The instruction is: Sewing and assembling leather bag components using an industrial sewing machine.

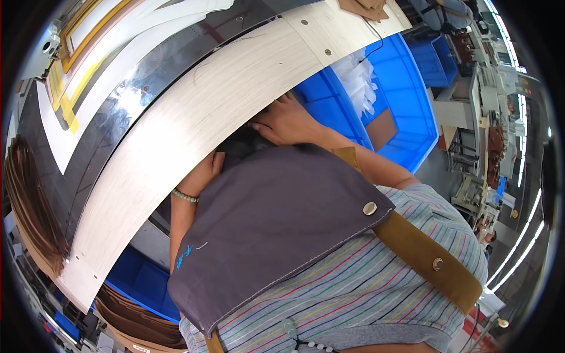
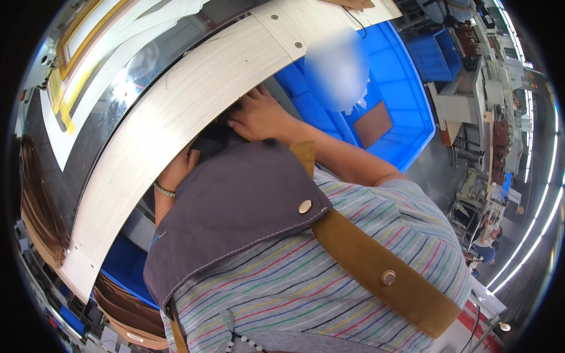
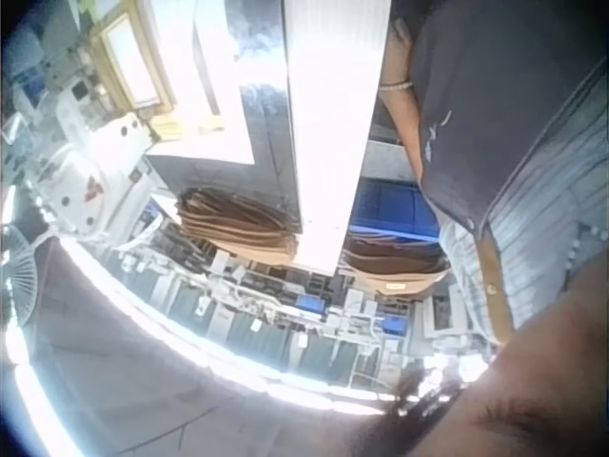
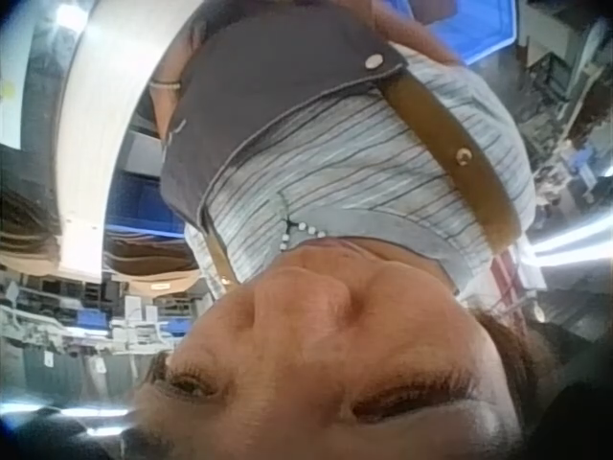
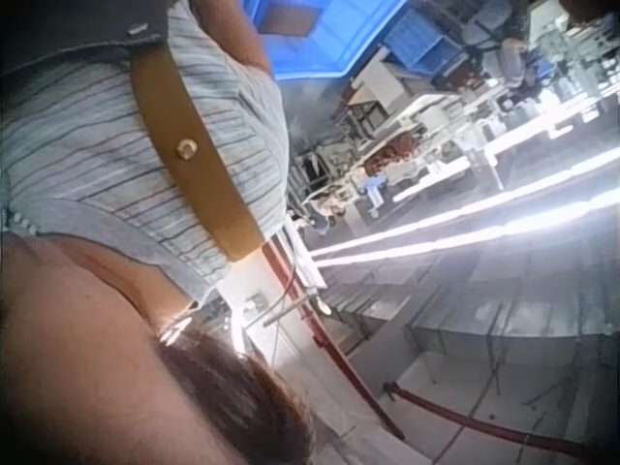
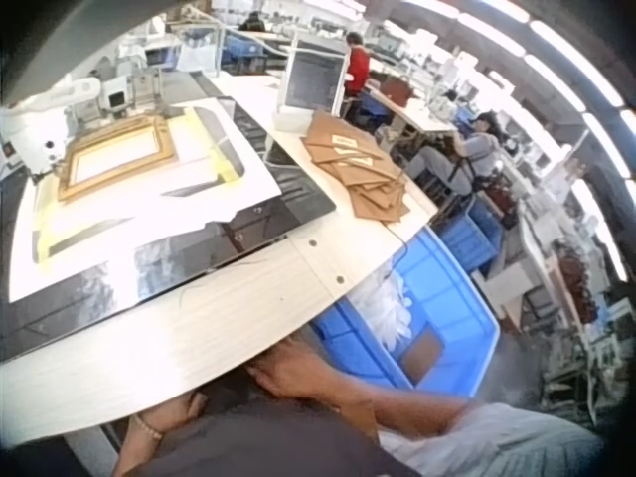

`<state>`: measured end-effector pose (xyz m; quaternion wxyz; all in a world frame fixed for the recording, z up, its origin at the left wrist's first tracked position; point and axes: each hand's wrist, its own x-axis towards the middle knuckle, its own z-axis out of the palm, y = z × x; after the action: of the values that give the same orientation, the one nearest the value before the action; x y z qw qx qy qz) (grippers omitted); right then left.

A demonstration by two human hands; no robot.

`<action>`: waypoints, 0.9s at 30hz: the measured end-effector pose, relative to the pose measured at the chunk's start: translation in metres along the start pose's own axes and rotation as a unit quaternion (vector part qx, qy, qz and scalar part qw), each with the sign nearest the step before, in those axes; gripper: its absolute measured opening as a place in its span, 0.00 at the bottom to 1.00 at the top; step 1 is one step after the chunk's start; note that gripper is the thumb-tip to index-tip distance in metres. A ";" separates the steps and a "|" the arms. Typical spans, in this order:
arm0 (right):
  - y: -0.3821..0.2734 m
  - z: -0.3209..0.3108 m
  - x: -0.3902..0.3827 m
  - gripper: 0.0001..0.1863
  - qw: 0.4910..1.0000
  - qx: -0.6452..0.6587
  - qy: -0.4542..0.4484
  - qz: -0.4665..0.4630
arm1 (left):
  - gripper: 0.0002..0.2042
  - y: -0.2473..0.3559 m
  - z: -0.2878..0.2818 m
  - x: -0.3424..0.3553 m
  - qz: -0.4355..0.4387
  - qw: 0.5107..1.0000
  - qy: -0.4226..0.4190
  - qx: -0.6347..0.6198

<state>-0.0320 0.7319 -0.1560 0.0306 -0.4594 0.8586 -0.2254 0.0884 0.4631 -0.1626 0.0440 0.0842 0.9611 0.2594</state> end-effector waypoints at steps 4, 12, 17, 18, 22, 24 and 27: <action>-0.005 -0.002 0.015 0.18 0.995 0.047 -0.090 0.014 | 0.24 -0.003 0.001 0.002 -0.048 0.996 -0.066 0.023; -0.001 -0.018 0.013 0.20 0.995 0.068 -0.070 0.003 | 0.14 -0.011 0.010 0.001 0.051 0.993 0.104 0.038; 0.002 -0.122 0.008 0.19 0.974 0.176 -0.140 0.005 | 0.17 -0.060 0.043 -0.036 -0.053 0.993 0.054 -0.088; 0.009 -0.148 0.009 0.19 0.949 0.237 -0.206 0.011 | 0.18 -0.063 0.045 -0.046 -0.077 0.985 0.072 -0.138; 0.042 -0.238 0.041 0.19 0.916 0.341 -0.190 0.094 | 0.21 -0.026 -0.015 -0.045 -0.165 0.951 0.005 -0.263; 0.075 -0.260 0.054 0.17 0.938 0.303 0.008 0.167 | 0.21 -0.018 -0.035 -0.032 -0.128 0.961 0.009 -0.244; 0.129 -0.270 0.083 0.17 0.931 0.091 0.275 0.223 | 0.21 -0.012 -0.057 -0.029 -0.091 0.974 0.015 -0.205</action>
<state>-0.2500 0.8237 0.0451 -0.1154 -0.1716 0.8895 -0.4076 0.1081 0.4189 -0.1182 0.0690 -0.0184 0.8915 0.4473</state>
